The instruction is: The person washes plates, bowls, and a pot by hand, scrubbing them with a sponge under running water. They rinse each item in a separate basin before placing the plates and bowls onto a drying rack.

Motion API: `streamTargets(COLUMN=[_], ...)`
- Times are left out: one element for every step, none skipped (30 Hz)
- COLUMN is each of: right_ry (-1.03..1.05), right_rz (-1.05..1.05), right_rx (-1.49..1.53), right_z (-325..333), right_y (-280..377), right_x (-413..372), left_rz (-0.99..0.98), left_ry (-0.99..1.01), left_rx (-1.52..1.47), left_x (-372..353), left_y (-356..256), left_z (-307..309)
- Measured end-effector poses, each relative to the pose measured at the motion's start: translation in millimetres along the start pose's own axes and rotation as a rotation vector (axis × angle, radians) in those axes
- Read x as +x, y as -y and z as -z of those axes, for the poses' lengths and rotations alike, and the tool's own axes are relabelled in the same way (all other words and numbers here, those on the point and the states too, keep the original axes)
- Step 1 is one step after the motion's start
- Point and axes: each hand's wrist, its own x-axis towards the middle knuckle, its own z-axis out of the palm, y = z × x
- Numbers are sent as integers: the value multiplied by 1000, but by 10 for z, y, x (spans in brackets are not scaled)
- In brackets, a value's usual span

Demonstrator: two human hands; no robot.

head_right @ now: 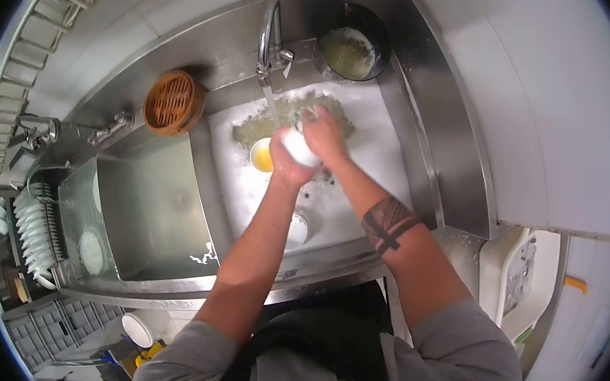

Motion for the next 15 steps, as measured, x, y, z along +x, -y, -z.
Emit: streamTargets(right_ry=[-191,-137,-134,-173,-206,32,134,105,72,26,-14,-32,-20,110,231], right_rz=[-56,-8,-4,250,505,266,171,286,401,499,600,542,552,266,-44], right_rx=[-35,-70,-80,-50,-9,-87,-138,-258,-380,-363,-349,-386,-394,78,544], right_z=[-123,-181,-210,-219,-222,-9,147,154,113,-7,-174,-360,-405,-419,-422], right_y=[-101,-107,-79,-34,30,80,177,121,41,-10,-87,-242,-178,-72,24], right_x=[60,-185,-397,-620,-751,-619,-521,-505,-497,-594,-760,-899,-1011,-1127,-1209], left_rz=[6,-194,-395,-392,-400,-268,-125,-7,-9,-5,-2,9,0,-408,-804], left_ry=[10,-155,-329,-246,-255,-224,-184,-170,-169,-192,-212,-14,-10,-201,-403], left_rx=[12,-57,-138,-2,-16,137,289,161,162,147,126,53,40,873,1711], left_x=[75,220,325,341,88,-253,-542,-701,-706,-658,-598,-242,-267,-356,-458], left_y=[-41,-84,-100,-122,-132,-184,-192,-194,-181,-151,-141,-168,-154,-116,-57], left_z=[20,155,358,606,487,392,178,80,69,47,60,558,555,502,475])
